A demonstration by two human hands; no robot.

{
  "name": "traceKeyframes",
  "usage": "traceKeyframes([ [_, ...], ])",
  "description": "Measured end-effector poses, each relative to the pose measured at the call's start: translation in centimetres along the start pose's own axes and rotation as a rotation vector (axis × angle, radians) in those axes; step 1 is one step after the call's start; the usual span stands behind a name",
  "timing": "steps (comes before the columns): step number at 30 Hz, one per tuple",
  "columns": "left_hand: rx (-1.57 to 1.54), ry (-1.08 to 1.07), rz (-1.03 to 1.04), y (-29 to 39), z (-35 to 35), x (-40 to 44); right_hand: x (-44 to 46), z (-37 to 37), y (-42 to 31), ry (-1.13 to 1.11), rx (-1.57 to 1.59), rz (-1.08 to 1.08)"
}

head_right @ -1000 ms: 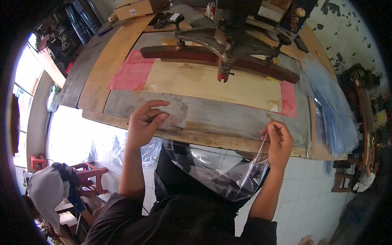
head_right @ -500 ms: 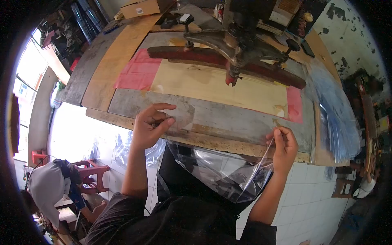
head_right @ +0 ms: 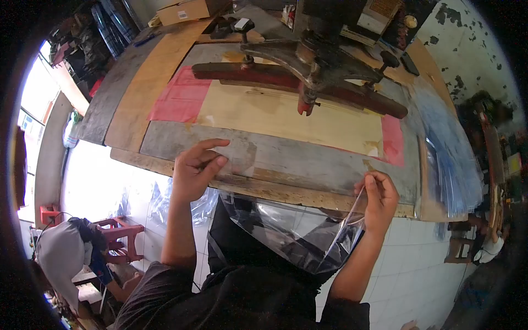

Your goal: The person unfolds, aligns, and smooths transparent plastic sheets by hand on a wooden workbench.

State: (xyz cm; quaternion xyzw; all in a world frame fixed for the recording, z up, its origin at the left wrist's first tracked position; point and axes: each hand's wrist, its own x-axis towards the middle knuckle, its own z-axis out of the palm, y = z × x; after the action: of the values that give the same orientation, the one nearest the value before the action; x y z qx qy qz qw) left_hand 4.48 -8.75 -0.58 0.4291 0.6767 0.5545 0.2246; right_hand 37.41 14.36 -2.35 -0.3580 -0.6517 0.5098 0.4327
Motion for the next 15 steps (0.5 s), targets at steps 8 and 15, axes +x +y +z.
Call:
traceKeyframes([
  [8,-0.125,0.088,-0.02,-0.4,0.7,0.2,0.0,-0.7,0.3,-0.009,0.093,-0.014],
  [15,-0.109,0.088,-0.064,-0.9,0.6,0.5,-0.1,-0.2,-0.2,0.003,0.122,0.004],
])
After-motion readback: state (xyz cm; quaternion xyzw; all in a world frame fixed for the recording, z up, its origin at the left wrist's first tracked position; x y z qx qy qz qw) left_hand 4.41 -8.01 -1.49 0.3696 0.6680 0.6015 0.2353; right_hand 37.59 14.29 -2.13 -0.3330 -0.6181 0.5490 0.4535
